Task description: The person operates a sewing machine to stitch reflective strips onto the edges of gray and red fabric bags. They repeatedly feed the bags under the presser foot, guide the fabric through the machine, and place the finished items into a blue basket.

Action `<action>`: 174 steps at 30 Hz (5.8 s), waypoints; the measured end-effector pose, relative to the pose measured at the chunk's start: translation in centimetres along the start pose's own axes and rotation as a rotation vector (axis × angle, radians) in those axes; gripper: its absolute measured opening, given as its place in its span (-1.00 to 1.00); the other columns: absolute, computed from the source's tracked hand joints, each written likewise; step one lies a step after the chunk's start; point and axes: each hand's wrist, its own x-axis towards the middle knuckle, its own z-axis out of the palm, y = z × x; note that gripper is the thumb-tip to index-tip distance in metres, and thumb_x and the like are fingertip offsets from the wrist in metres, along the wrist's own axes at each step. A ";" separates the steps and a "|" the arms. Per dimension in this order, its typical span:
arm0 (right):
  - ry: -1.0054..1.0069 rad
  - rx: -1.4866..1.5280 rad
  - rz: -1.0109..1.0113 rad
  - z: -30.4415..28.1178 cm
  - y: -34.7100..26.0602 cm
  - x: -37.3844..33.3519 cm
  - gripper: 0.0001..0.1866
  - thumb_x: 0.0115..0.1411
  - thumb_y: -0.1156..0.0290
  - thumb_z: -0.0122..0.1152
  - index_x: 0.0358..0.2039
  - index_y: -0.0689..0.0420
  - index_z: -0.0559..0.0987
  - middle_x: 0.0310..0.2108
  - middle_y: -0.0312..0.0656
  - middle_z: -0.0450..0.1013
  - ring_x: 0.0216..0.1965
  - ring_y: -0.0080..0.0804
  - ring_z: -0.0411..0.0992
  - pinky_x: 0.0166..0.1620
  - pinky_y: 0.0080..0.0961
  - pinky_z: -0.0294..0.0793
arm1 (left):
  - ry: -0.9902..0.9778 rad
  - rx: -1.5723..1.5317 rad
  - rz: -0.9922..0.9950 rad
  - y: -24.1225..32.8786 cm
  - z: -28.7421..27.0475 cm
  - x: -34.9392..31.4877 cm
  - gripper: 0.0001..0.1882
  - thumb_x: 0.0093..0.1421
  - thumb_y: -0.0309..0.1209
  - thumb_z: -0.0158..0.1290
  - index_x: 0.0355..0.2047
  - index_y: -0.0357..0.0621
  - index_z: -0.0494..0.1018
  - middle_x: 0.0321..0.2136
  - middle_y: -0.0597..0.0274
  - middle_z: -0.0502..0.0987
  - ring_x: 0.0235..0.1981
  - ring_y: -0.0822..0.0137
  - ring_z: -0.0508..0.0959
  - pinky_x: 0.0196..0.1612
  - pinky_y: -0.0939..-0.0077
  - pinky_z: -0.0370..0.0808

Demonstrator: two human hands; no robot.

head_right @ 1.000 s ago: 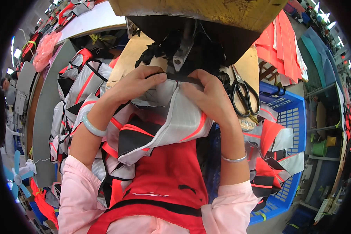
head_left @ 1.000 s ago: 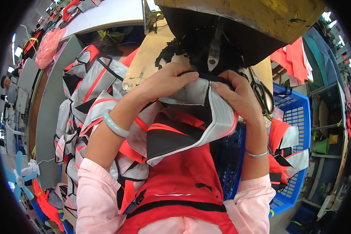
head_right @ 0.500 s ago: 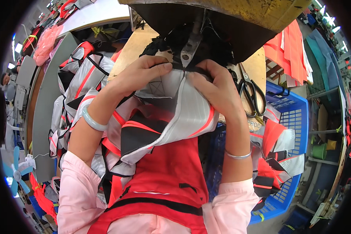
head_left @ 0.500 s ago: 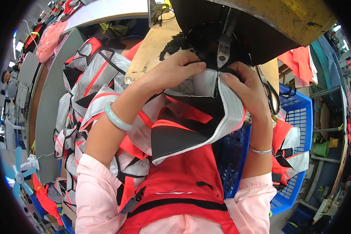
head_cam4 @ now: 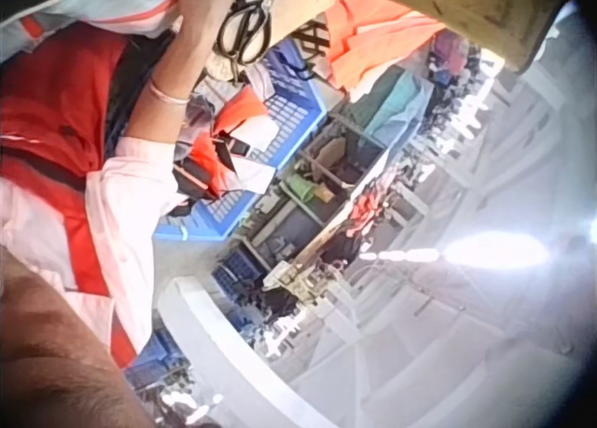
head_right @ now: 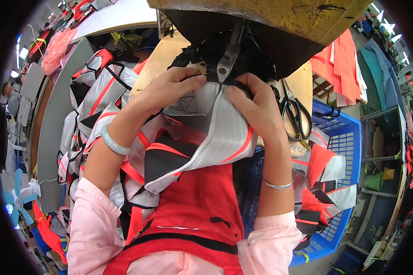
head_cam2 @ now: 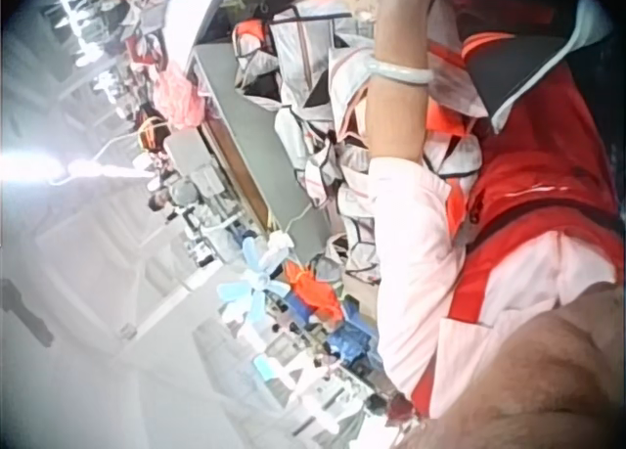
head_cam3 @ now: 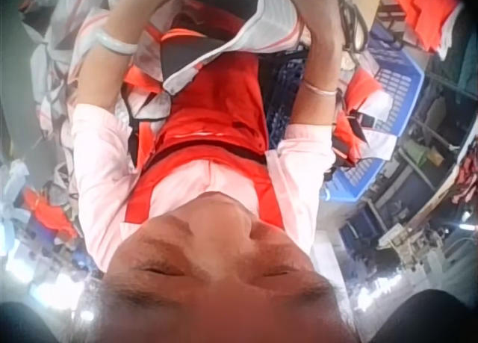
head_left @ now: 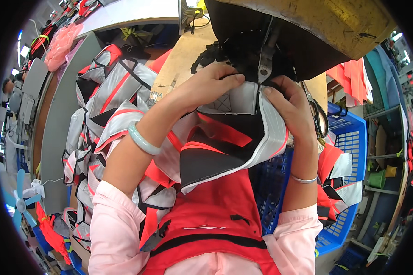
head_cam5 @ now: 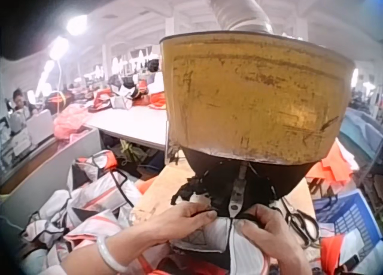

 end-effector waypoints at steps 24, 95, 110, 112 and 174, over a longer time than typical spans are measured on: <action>-0.463 -1.354 -0.566 4.9 0.4 -16.9 -0.74 -0.03 0.39 0.11 -0.31 0.22 0.55 -0.33 -0.05 0.48 -0.23 -0.20 0.45 -0.11 -0.32 0.34 | -0.642 0.011 0.306 0.7 12.3 -5.5 -0.72 0.22 -0.30 -0.01 -0.26 -0.32 0.48 -0.41 0.14 0.51 -0.33 0.40 0.45 -0.18 0.50 0.37; -0.081 -0.254 -0.060 -6.7 -0.4 -2.5 -0.77 0.24 0.30 0.08 -0.36 0.23 0.48 -0.53 -0.47 0.31 -0.49 -0.73 0.19 -0.44 -0.72 0.18 | -0.181 0.157 0.098 -0.9 -5.2 0.0 -0.74 0.20 -0.27 0.16 -0.32 -0.26 0.56 -0.48 0.52 0.48 -0.39 0.70 0.39 -0.24 0.70 0.39; 0.138 -0.840 -0.311 -5.8 -4.8 -20.9 -0.73 -0.05 0.60 0.18 -0.26 0.23 0.59 -0.16 -0.09 0.52 -0.15 -0.15 0.49 -0.05 -0.26 0.44 | -0.533 0.193 0.209 -2.3 7.0 -7.4 -0.51 0.15 -0.20 0.03 -0.04 -0.36 0.42 -0.32 -0.06 0.56 -0.27 0.14 0.54 -0.16 0.30 0.45; -0.311 -0.786 -0.651 1.0 -4.4 -19.9 -0.73 -0.08 0.46 0.23 -0.29 0.18 0.59 -0.22 -0.11 0.49 -0.14 -0.12 0.48 -0.07 -0.23 0.46 | -0.656 0.224 0.190 -2.3 9.4 -6.1 -0.48 0.11 -0.16 0.05 -0.05 -0.36 0.43 -0.33 -0.04 0.56 -0.30 0.15 0.54 -0.20 0.30 0.45; 0.059 -0.326 -0.410 13.4 3.9 -17.7 -0.36 0.10 0.58 0.10 0.21 0.36 0.18 0.13 0.12 0.25 0.03 -0.08 0.37 0.07 -0.29 0.37 | -0.268 0.685 0.394 -1.4 3.3 -20.0 -0.80 0.08 -0.24 0.14 -0.37 -0.08 0.59 -0.62 0.11 0.52 -0.54 0.06 0.54 -0.46 0.24 0.41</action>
